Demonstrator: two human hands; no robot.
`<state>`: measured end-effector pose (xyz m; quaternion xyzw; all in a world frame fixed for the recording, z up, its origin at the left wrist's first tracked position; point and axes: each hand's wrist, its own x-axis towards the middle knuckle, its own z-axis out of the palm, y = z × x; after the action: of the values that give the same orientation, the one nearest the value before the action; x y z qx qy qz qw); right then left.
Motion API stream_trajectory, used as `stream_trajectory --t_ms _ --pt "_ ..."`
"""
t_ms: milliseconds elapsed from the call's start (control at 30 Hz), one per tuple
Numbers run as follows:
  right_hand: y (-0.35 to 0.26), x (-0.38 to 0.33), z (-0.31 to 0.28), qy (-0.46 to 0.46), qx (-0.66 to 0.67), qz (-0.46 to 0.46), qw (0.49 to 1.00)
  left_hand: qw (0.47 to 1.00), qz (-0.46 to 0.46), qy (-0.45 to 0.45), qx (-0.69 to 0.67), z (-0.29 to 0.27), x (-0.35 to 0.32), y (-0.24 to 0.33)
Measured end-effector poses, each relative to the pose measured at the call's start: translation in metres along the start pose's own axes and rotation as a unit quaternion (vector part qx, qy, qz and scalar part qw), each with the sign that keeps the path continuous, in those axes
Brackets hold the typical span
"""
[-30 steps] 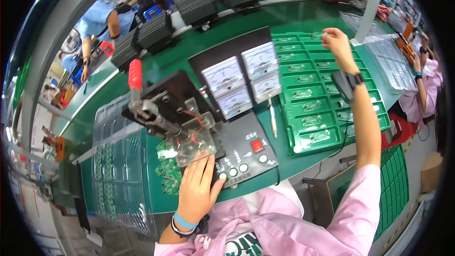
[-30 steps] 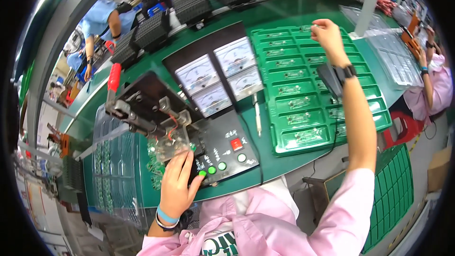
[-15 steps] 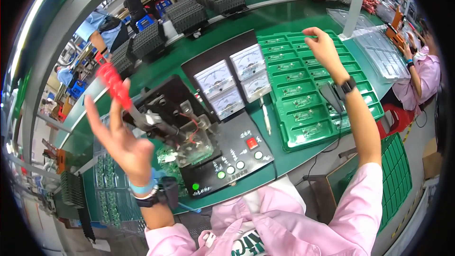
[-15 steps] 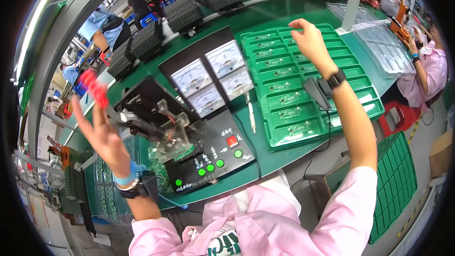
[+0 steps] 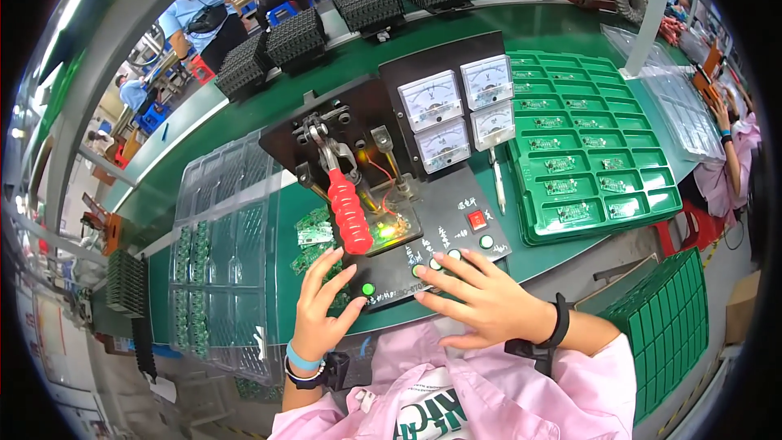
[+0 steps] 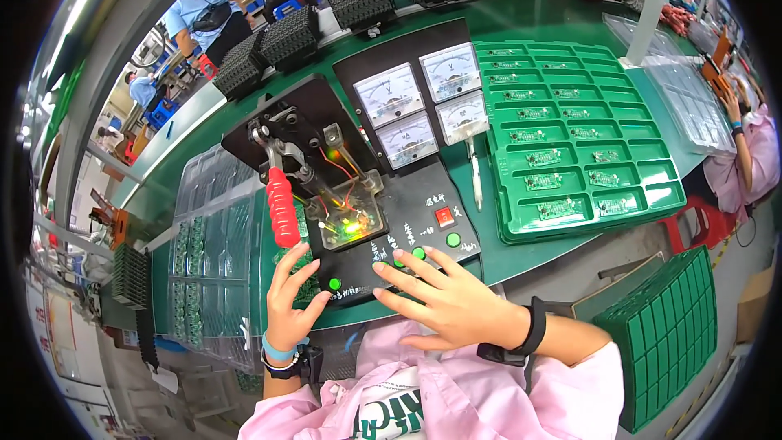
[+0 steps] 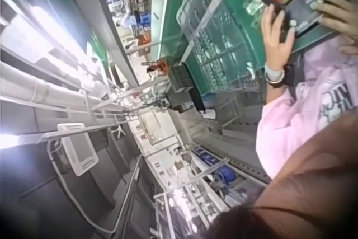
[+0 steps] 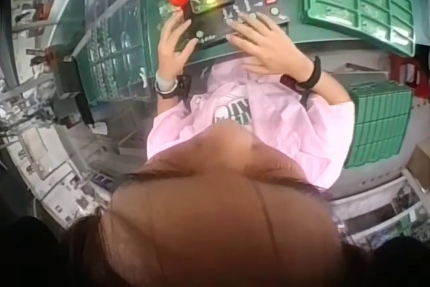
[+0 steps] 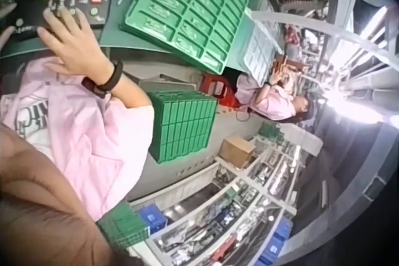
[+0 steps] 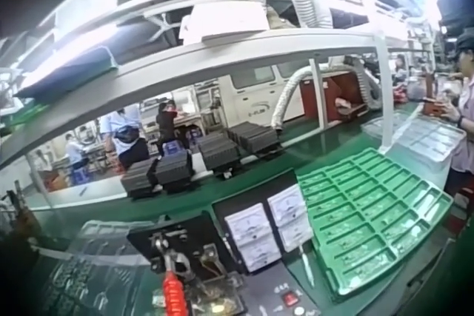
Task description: The person picks up circuit boards from a tray, places them into a testing fixture, and presses buttons on the machine. After each test, the person removes the board, places it in a pile, and eventually stacks the tested boards into a green tray.
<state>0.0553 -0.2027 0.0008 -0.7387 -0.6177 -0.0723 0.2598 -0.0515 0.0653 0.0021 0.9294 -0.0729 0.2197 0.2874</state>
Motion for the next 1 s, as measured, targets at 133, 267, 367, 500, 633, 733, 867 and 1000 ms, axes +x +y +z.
stream_trajectory --t_ms 133,267,367,500,633,733,867,1000 --pt "0.003 -0.014 0.025 0.165 -0.106 -0.023 0.980 1.000 -0.001 -0.017 -0.014 0.005 -0.009 -0.015" --pt "0.005 -0.015 0.044 0.096 -0.124 0.041 0.987 1.000 0.014 0.000 -0.008 0.011 0.000 -0.017" --pt "0.006 -0.014 0.046 0.117 -0.093 0.053 0.987 0.997 0.013 0.074 -0.013 0.012 0.011 -0.014" --pt "0.008 -0.014 0.045 0.136 -0.076 0.055 0.986 0.987 0.058 -0.026 0.145 0.002 0.037 -0.007" --pt "0.009 -0.012 0.040 0.132 -0.064 0.046 0.988 0.993 0.014 -0.079 0.091 0.006 0.038 -0.010" --pt "0.018 0.007 0.026 0.127 -0.004 0.047 0.991 0.994 0.002 -0.074 0.075 0.010 0.033 -0.011" --pt "0.025 0.091 -0.024 0.295 0.029 -0.022 0.955 0.994 0.019 -0.018 0.110 0.017 0.015 -0.005" --pt "0.046 0.197 -0.080 0.440 -0.037 -0.303 0.844 0.999 -0.003 0.038 0.037 0.006 -0.004 0.004"
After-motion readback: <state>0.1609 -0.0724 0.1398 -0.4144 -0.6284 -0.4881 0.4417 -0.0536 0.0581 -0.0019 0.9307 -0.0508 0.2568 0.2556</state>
